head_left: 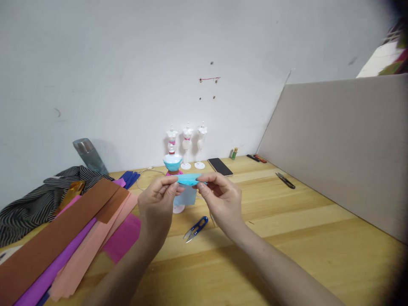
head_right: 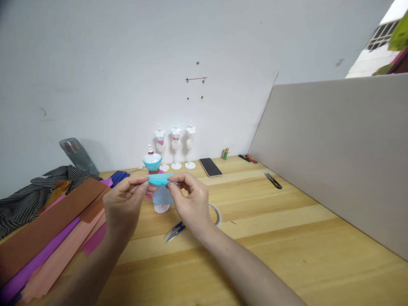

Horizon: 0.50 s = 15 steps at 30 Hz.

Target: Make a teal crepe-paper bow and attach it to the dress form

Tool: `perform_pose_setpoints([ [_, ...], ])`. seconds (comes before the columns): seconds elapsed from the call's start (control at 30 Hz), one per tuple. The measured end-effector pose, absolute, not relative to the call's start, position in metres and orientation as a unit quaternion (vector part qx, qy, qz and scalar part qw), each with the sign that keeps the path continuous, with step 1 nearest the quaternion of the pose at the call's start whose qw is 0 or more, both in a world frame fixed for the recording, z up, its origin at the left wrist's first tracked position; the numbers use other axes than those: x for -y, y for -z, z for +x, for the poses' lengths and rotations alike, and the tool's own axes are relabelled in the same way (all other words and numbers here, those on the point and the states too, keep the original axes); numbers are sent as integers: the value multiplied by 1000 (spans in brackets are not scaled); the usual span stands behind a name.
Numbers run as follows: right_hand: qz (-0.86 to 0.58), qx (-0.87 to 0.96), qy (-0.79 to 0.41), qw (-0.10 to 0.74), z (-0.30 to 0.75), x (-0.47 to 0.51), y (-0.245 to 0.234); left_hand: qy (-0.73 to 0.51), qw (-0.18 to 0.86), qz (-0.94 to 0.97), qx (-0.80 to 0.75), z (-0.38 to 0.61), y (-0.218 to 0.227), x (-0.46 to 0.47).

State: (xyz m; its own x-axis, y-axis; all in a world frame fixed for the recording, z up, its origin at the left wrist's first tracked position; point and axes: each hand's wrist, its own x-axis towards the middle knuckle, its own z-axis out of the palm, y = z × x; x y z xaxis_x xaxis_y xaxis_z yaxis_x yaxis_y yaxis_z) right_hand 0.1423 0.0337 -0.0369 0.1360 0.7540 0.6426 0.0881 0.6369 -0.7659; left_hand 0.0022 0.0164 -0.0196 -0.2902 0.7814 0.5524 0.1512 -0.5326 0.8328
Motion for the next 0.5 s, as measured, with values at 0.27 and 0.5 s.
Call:
perform_pose_setpoints([
  [0.27, -316, 624, -231, 676, 143, -30, 33, -671, 182, 584, -419, 3, 21, -19],
  [0.5, -303, 652, -194, 668, 146, -30, 34, -485, -76, 758, -431, -11, -2, -2],
])
